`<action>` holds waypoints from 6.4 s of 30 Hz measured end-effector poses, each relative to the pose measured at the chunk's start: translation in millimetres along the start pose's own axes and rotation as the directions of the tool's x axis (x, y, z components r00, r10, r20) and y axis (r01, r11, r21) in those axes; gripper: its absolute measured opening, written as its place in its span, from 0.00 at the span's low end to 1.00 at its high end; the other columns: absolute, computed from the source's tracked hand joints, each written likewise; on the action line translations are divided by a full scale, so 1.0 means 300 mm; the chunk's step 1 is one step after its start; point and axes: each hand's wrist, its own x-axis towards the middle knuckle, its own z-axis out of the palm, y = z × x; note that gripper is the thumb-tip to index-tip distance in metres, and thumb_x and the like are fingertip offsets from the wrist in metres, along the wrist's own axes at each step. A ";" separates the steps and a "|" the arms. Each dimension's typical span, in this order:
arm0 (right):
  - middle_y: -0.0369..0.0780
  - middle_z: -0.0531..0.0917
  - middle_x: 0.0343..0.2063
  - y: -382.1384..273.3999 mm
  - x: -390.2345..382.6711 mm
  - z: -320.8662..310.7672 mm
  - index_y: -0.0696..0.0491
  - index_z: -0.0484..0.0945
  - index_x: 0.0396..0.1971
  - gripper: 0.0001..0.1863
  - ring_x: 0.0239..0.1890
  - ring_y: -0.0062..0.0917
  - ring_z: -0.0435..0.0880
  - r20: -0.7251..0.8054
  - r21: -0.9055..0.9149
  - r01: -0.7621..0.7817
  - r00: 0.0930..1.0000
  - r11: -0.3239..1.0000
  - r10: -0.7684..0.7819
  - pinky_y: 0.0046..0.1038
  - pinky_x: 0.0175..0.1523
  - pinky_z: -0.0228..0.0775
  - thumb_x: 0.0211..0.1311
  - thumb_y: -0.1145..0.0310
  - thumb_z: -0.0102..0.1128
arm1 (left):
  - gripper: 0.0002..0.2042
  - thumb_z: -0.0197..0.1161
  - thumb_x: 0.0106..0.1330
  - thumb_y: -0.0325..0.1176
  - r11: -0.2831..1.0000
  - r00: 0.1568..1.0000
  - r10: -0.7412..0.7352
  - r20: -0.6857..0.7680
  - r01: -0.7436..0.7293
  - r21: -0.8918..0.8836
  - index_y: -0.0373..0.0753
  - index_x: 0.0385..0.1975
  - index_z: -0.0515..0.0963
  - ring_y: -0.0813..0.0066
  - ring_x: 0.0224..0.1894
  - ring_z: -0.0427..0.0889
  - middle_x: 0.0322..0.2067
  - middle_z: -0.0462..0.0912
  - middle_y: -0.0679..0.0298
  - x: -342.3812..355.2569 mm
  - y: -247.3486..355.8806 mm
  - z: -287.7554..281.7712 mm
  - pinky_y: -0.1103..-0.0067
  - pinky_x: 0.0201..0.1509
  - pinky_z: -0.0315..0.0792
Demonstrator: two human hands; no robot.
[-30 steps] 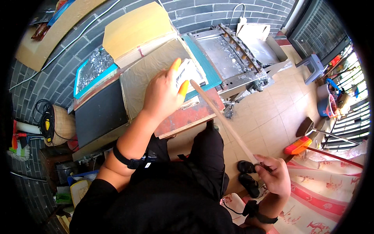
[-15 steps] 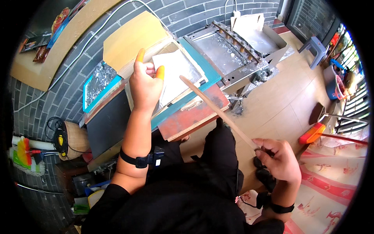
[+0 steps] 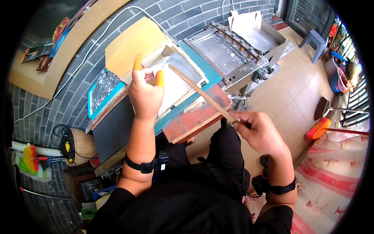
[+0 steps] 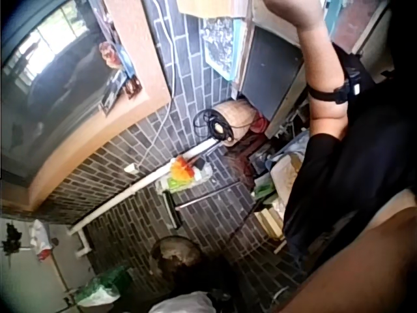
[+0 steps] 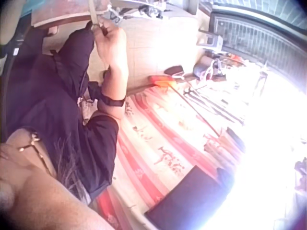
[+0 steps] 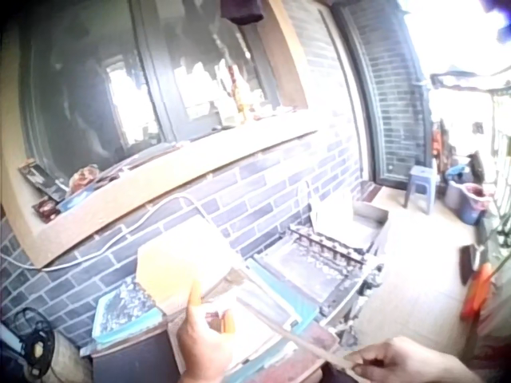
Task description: The person uses a yellow squeegee and a wooden stick to smooth and press down plastic-wrapped rectangular items on a workbench. They repeatedly move the items and apply pressure with the tools to flatten the surfaces.
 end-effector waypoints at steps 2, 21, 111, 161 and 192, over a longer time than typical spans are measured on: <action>0.39 0.70 0.17 -0.003 0.026 0.004 0.61 0.79 0.43 0.13 0.21 0.16 0.66 0.025 0.017 -0.017 1.000 1.000 0.017 0.24 0.26 0.63 0.58 0.78 0.57 | 0.32 0.70 0.54 0.26 0.999 0.999 0.034 0.029 -0.033 -0.023 0.33 0.60 0.65 0.62 0.33 0.85 0.29 0.83 0.58 -0.007 0.009 0.011 0.72 0.40 0.77; 0.33 0.71 0.17 -0.013 0.204 0.069 0.62 0.79 0.45 0.13 0.20 0.15 0.69 0.119 0.042 0.046 0.992 0.998 -0.051 0.22 0.26 0.64 0.61 0.77 0.55 | 0.27 0.66 0.57 0.26 0.989 0.985 -0.149 0.082 0.148 0.012 0.32 0.57 0.66 0.54 0.45 0.81 0.41 0.83 0.58 -0.177 -0.230 -0.141 0.67 0.50 0.73; 0.39 0.74 0.17 0.024 0.292 0.080 0.61 0.79 0.44 0.13 0.20 0.19 0.71 -0.065 -0.141 0.104 0.991 0.984 -0.114 0.26 0.28 0.65 0.60 0.75 0.56 | 0.11 0.61 0.61 0.28 0.984 0.970 0.177 0.168 -0.177 -0.015 0.32 0.41 0.77 0.51 0.45 0.81 0.40 0.82 0.49 0.234 -0.194 -0.156 0.67 0.49 0.74; 0.38 0.73 0.15 0.035 0.184 0.059 0.63 0.78 0.42 0.11 0.18 0.18 0.71 -0.074 -0.022 0.081 0.994 0.996 -0.082 0.26 0.25 0.64 0.61 0.74 0.55 | 0.15 0.55 0.62 0.23 0.996 0.916 0.054 0.398 -0.078 0.045 0.29 0.49 0.76 0.52 0.58 0.74 0.53 0.77 0.47 -0.228 -0.106 -0.061 0.67 0.65 0.66; 0.46 0.71 0.14 -0.072 0.049 0.128 0.62 0.77 0.44 0.14 0.16 0.26 0.68 -0.030 -0.180 0.166 0.984 0.969 -0.174 0.30 0.25 0.64 0.57 0.77 0.59 | 0.13 0.65 0.60 0.33 0.406 0.628 -0.585 0.513 0.774 -0.485 0.30 0.38 0.77 0.68 0.37 0.83 0.36 0.82 0.53 0.078 -0.234 0.155 0.74 0.38 0.77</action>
